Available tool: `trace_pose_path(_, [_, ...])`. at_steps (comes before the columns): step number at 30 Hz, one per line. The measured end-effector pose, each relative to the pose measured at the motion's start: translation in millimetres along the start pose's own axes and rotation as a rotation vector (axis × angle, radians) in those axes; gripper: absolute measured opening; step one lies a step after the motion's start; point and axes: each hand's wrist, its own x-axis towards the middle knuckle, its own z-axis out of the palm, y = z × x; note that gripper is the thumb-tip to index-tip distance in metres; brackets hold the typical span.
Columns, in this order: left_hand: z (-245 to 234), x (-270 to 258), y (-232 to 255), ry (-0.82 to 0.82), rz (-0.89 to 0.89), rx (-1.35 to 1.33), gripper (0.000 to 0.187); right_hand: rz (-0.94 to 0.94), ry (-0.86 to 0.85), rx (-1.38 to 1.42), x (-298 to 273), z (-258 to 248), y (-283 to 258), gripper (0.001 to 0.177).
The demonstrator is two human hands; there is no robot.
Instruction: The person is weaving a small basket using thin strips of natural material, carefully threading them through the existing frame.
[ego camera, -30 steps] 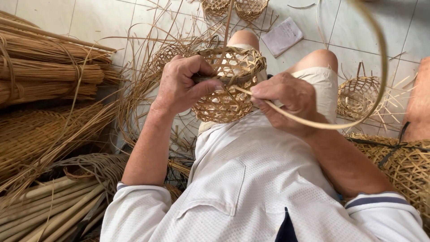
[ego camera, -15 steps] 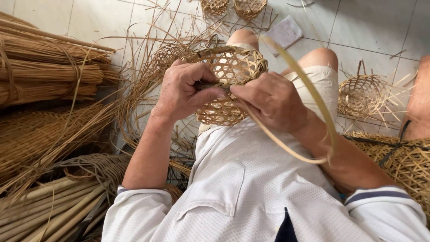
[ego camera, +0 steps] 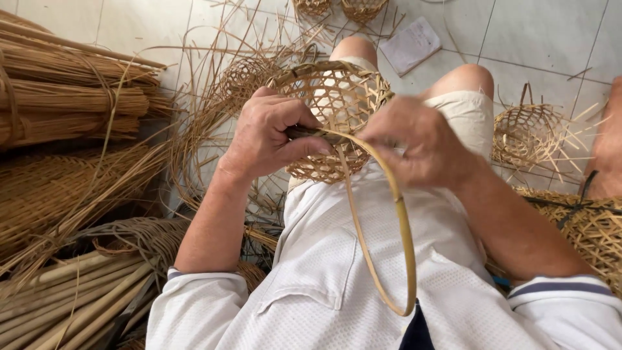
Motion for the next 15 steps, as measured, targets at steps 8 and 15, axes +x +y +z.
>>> trace_pose_path(8, [-5.7, 17.2, 16.2, -0.061, 0.028, -0.011, 0.041, 0.392, -0.536, 0.236, 84.7, -22.1, -10.0, 0.033])
trace_pose_path(15, [-1.0, 14.3, 21.2, -0.093, 0.079, 0.154, 0.039, 0.304, -0.098, 0.132, 85.2, -18.8, 85.1, 0.011])
